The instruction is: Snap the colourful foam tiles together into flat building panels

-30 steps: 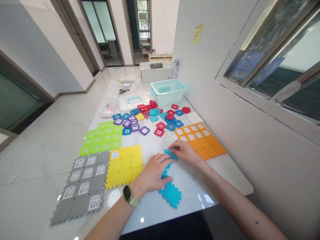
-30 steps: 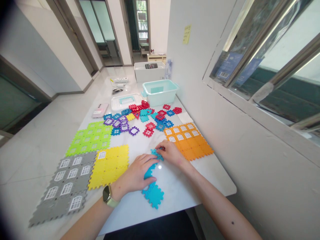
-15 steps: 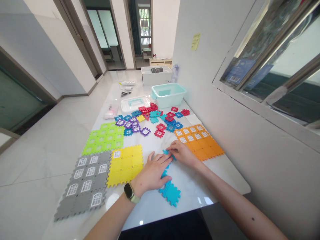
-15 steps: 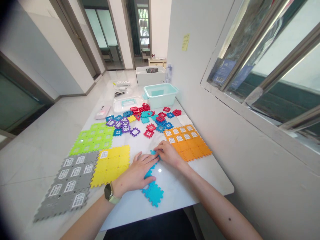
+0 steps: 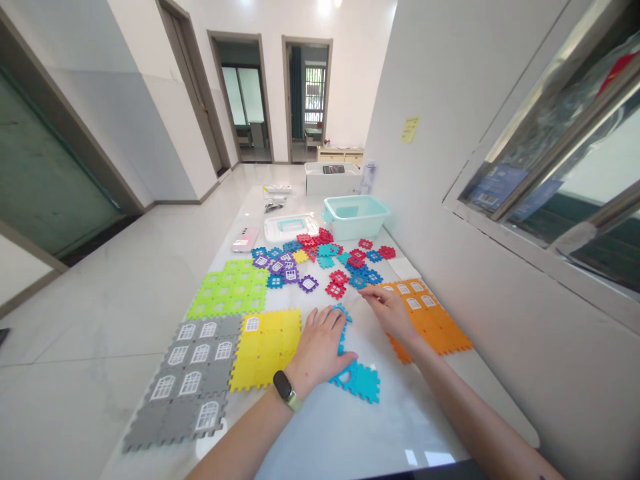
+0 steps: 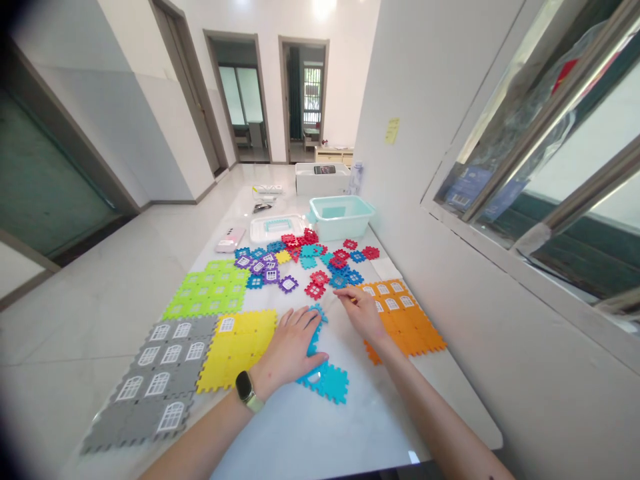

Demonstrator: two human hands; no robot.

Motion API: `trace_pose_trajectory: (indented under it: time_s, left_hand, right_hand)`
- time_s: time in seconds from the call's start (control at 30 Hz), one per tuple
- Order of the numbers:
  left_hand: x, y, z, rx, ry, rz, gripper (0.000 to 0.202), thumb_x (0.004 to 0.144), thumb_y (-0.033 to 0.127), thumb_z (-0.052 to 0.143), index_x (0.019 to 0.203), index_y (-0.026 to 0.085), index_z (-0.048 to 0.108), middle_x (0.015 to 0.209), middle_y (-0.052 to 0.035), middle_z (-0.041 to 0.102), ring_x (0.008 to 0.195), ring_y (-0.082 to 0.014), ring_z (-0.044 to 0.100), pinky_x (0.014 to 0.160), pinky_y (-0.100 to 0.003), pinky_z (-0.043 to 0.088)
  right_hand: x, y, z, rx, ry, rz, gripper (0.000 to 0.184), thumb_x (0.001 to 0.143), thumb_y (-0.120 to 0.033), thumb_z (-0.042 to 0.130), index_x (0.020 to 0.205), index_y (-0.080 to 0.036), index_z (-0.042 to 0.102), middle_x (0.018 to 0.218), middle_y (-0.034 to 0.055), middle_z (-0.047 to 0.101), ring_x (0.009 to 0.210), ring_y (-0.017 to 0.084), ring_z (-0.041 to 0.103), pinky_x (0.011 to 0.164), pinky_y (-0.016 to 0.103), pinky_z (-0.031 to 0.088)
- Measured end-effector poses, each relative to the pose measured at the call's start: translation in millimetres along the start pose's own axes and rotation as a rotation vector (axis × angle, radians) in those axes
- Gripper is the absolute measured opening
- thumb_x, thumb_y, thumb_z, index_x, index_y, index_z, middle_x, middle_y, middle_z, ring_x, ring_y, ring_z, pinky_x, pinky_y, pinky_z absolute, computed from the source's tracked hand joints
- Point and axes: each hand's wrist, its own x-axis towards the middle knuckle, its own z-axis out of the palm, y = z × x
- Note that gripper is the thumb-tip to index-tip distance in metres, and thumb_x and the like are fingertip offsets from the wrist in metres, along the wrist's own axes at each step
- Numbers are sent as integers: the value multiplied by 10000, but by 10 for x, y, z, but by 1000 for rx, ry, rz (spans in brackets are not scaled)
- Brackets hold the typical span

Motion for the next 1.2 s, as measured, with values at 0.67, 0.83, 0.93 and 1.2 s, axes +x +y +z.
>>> trace_pose_trajectory:
  time_s: [0.67,0.83,0.93,1.2]
  left_hand:
    - [-47,-90,10,-130,-57,-16,693,923,608,469,1480,206,372,1575,-106,336,1468,-286,262,1203,-596,177]
    - [-38,-100,67,-117,-40,-27,679,920,576,503,1478,210,380,1566,-118,350,1461,-311,273,1198,-617,160]
    - [-42,-119,77,-105,-41,-21,685,927,576,481,1488,203,358,1581,-125,316,1470,-321,248,1192,-634,144]
    - [-132,-54,-140,-199,-184,299,680,785,673,642,1344,304,520,1613,-117,226,1467,-364,229,1138,-669,200]
  right_hand:
    - [1691,-238,1156,-819,-275,-99,302,960,-331,476,1050,-169,715,1094,155,663,1107,292,573,923,346,425]
    - [1627,-279,1104,-885,-315,-148,265,953,-359,519,1041,-160,670,1161,149,623,1174,289,517,931,336,428]
    - [1577,-290,1084,-907,-343,-171,259,954,-358,527,1070,-152,633,1185,154,608,1175,291,516,911,342,448]
    - [1457,-296,995,-939,-429,-294,235,979,-217,448,1083,-127,638,1143,183,615,1124,296,547,874,354,479]
